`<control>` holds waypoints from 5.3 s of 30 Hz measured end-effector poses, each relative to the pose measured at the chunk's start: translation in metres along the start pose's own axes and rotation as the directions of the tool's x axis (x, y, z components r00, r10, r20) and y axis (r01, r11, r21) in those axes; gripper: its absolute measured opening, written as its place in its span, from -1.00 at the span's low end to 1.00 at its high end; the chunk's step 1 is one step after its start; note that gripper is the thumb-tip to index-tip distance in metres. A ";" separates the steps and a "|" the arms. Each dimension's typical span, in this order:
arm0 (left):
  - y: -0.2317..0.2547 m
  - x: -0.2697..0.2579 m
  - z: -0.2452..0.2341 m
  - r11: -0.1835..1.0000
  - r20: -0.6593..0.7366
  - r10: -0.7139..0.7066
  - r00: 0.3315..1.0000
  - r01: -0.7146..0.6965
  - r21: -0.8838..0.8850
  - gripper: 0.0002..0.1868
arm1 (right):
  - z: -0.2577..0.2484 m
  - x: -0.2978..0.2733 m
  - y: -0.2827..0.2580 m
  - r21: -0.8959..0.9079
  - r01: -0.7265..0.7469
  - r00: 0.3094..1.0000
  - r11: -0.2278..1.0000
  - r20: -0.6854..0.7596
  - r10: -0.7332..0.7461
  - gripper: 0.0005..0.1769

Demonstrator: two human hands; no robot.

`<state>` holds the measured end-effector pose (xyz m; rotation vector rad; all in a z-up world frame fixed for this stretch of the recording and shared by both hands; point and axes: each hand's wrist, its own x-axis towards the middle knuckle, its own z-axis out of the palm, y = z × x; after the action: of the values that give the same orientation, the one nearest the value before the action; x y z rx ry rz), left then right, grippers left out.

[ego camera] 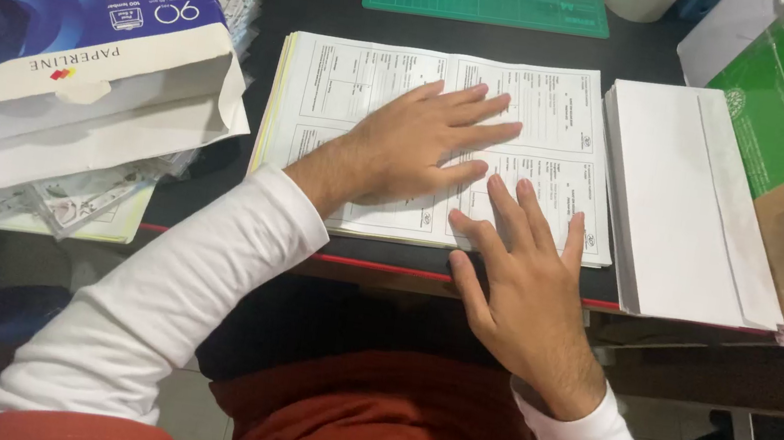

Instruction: Folding printed documents and inserting them into envelopes at a desk

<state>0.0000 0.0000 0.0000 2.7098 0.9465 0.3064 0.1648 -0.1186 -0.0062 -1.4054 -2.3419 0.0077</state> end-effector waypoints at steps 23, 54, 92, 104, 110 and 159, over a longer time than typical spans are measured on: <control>0.006 -0.002 -0.016 0.692 -0.011 -0.718 0.696 0.715 0.095 -0.21 | -0.001 -0.041 0.015 -0.325 0.021 0.999 0.945 -0.019 -0.029 -0.19; -0.032 -0.220 -0.025 0.762 -0.799 -0.289 0.527 0.632 0.141 -0.70 | -0.026 -0.003 -0.063 0.381 0.112 0.994 0.918 -0.061 -0.096 -0.94; 0.118 -0.187 0.027 0.798 -0.671 -0.599 0.436 0.260 -0.544 -0.61 | 0.027 -0.019 -0.064 0.852 -0.401 0.903 0.337 0.304 0.304 -0.82; 0.117 -0.174 0.049 0.525 -0.453 -0.799 0.395 0.090 -0.847 -0.74 | 0.036 -0.032 -0.061 0.917 -0.399 0.818 0.001 0.356 0.452 -0.60; 0.108 -0.175 0.060 0.343 -0.333 -0.897 0.290 -0.018 -0.939 -0.68 | 0.019 -0.021 -0.060 0.952 -0.218 0.883 0.216 0.098 0.459 -0.51; 0.043 -0.128 -0.006 0.670 -0.643 -0.724 0.250 0.033 -0.741 -0.71 | -0.013 -0.047 0.006 0.941 -0.261 0.744 0.215 0.054 0.666 -0.76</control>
<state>-0.0748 -0.1121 0.0041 1.3593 1.4207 1.8180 0.1939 -0.1579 -0.0112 -1.2305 -1.0316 1.0035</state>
